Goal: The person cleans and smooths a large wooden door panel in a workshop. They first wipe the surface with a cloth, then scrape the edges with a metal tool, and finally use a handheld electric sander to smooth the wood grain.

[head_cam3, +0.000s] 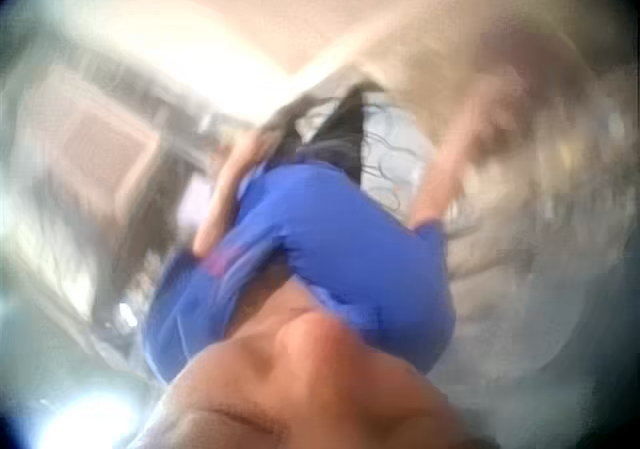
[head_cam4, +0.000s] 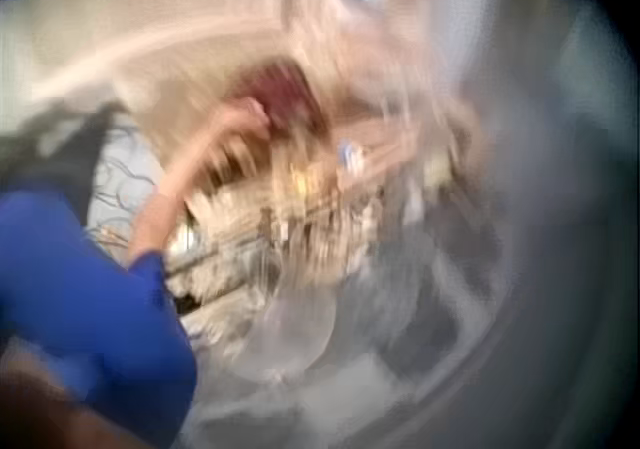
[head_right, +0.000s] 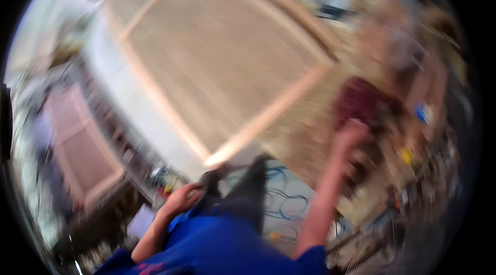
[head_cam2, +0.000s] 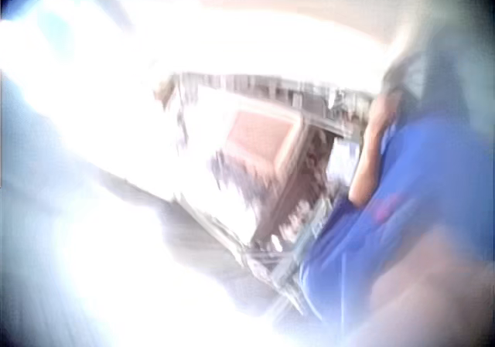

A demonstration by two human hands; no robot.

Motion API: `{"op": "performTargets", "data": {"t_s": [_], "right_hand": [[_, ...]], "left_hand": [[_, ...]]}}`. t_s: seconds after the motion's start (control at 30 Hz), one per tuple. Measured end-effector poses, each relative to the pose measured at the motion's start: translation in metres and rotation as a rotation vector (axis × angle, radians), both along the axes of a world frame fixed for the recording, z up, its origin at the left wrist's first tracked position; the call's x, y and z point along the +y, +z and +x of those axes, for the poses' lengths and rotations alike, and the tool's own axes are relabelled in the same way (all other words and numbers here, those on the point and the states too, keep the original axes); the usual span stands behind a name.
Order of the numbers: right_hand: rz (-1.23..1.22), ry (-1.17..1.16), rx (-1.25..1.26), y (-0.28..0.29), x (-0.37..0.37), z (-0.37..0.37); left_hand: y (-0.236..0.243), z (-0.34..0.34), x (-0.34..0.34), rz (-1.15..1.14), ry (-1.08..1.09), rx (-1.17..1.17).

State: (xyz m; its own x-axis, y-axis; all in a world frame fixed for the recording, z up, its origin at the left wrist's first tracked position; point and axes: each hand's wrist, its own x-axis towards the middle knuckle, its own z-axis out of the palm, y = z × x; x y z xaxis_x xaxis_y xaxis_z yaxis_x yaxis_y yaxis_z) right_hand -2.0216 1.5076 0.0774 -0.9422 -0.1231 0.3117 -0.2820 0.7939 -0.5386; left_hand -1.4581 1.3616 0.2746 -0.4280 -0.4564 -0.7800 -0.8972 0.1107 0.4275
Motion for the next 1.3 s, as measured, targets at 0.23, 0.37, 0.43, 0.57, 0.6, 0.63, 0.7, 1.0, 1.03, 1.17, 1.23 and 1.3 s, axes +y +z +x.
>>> {"op": "performTargets", "data": {"t_s": [0.23,0.37,0.43,0.57,0.6,0.63,0.7,1.0,1.03,1.17,1.23,1.3], "right_hand": [[0.419,0.292,0.02,0.004,0.117,-0.175],[0.099,0.487,0.431,0.099,0.068,-0.089],[0.008,0.444,0.107,0.189,0.011,0.066],[-0.269,1.173,-0.486,0.274,-0.107,0.416],[-0.352,1.286,-0.77,0.28,-0.127,0.493],[-0.217,1.393,-1.02,0.288,-0.146,0.547],[0.006,1.654,-0.994,0.284,-0.18,0.62],[0.576,1.872,-1.175,0.279,-0.376,0.809],[0.784,1.88,-1.211,0.275,-0.395,0.828],[1.384,2.169,-1.182,0.244,-0.471,0.946],[1.508,2.313,-1.091,0.187,-0.519,0.991],[1.436,2.351,-1.118,0.127,-0.567,1.026]], "left_hand": [[0.014,0.055,0.02,-0.028,0.108,0.151],[0.026,0.12,0.052,0.005,0.539,0.209],[0.032,0.133,0.031,0.086,0.699,0.365],[0.038,0.145,-0.009,0.475,1.192,1.053],[0.043,0.158,-0.02,0.628,1.348,1.213],[-0.008,0.173,-0.011,0.5,1.228,1.175],[-0.041,0.201,-0.019,0.529,1.381,1.062],[-0.057,0.471,-0.076,-0.205,1.902,0.914],[-0.066,0.488,-0.087,-0.179,1.926,0.902],[-0.083,0.547,-0.114,-0.16,2.12,0.759],[-0.092,0.577,-0.136,-0.172,2.267,0.671],[-0.104,0.6,-0.161,-0.189,2.476,0.593]]}}
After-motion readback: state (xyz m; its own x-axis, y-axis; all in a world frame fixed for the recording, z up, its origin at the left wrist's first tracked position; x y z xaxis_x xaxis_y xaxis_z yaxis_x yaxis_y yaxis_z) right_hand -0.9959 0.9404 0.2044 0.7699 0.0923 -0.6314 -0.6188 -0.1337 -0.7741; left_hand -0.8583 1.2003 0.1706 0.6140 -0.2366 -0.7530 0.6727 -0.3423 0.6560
